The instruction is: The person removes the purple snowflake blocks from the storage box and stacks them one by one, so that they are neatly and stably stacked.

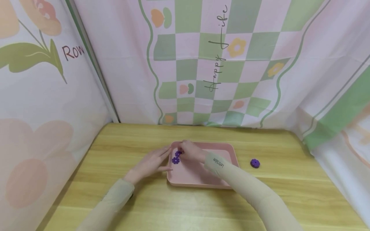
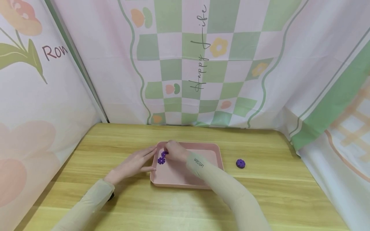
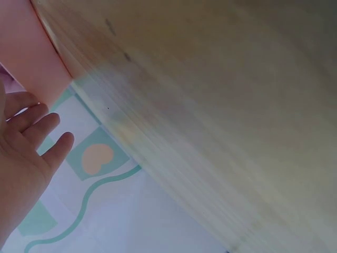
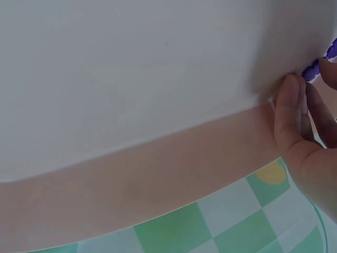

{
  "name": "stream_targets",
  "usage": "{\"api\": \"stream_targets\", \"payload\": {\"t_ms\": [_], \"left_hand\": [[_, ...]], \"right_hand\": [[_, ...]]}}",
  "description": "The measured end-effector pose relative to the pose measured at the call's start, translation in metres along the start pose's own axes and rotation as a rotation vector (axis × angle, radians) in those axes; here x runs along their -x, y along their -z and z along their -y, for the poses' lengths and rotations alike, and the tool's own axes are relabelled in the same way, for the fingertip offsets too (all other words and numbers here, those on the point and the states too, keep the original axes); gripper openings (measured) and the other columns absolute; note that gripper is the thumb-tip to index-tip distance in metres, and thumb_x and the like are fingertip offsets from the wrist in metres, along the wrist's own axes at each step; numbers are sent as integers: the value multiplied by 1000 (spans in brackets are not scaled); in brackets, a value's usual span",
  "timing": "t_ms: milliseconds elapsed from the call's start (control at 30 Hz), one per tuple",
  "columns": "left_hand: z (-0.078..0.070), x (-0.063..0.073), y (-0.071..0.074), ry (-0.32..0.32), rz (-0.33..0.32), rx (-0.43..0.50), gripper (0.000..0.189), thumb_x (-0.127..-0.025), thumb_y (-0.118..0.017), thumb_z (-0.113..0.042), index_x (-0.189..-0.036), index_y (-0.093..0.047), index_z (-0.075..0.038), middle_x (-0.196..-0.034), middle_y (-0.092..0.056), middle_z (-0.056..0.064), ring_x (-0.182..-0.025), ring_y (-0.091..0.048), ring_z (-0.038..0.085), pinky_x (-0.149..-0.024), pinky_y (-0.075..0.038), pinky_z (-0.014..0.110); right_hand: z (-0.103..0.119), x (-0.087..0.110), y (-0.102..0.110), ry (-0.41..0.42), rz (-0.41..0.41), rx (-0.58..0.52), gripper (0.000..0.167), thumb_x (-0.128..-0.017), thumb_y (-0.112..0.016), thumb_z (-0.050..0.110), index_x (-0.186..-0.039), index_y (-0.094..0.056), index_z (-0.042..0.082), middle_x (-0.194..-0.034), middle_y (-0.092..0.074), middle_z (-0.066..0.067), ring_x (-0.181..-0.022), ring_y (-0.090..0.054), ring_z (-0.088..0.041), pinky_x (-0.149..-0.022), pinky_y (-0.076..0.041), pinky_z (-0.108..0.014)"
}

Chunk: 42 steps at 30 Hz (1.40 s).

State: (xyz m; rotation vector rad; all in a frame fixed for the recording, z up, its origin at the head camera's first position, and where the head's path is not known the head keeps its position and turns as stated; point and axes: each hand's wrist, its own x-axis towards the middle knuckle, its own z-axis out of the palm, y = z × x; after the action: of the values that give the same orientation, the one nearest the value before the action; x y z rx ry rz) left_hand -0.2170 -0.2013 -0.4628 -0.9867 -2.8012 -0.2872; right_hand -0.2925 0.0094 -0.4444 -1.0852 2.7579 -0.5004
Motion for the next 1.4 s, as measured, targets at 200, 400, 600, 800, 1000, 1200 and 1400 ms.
{"api": "stream_targets", "payload": {"t_ms": [200,400,600,800,1000,1200,1400], "left_hand": [[1,0,0,1,-4,11,83,-91,-61,-54,-149,-39,2,-155,-40,21,-139,-47,36,-115,-43,52],[2,1,0,-6,-7,-1,83,-91,-61,-54,-149,-39,2,-155,-40,22,-139,-48,36,-115,-43,51],[2,1,1,-4,-7,13,83,-91,-61,-54,-148,-39,2,-155,-40,22,-140,-47,37,-115,-42,52],[3,1,0,8,7,11,84,-92,-59,-55,-149,-38,1,-156,-38,21,-141,-46,36,-116,-42,53],[3,0,0,10,14,8,84,-92,-58,-57,-150,-37,1,-157,-38,21,-141,-46,36,-116,-42,52],[4,-1,-1,4,9,4,85,-92,-58,-57,-150,-37,1,-156,-38,22,-141,-46,36,-116,-42,52],[3,0,-4,-7,-3,-2,85,-91,-59,-56,-150,-37,1,-157,-38,21,-141,-45,36,-116,-42,52]], "right_hand": [[-3,1,0,15,4,-4,33,-85,-75,6,-117,-67,5,-94,-72,-13,-84,-67,-22,-79,-61,-33],[-6,4,1,34,15,-27,47,-84,-76,6,-128,-62,7,-92,-72,-11,-84,-68,-22,-80,-62,-33],[-8,5,3,-16,40,-58,25,-83,-77,8,-106,-69,3,-92,-73,-10,-86,-68,-21,-82,-61,-33],[-9,6,4,-41,42,-81,19,-81,-78,8,-97,-69,4,-87,-71,-7,-80,-65,-16,-77,-60,-29],[-11,7,4,-40,31,-88,19,-81,-80,10,-95,-68,4,-79,-66,-3,-72,-59,-12,-68,-55,-22],[-12,8,5,-57,45,-105,21,-81,-80,12,-96,-68,5,-81,-67,-3,-75,-59,-12,-70,-56,-23],[-12,9,5,-55,55,-120,20,-79,-82,14,-93,-69,6,-81,-67,-2,-74,-60,-12,-71,-56,-24]]}}
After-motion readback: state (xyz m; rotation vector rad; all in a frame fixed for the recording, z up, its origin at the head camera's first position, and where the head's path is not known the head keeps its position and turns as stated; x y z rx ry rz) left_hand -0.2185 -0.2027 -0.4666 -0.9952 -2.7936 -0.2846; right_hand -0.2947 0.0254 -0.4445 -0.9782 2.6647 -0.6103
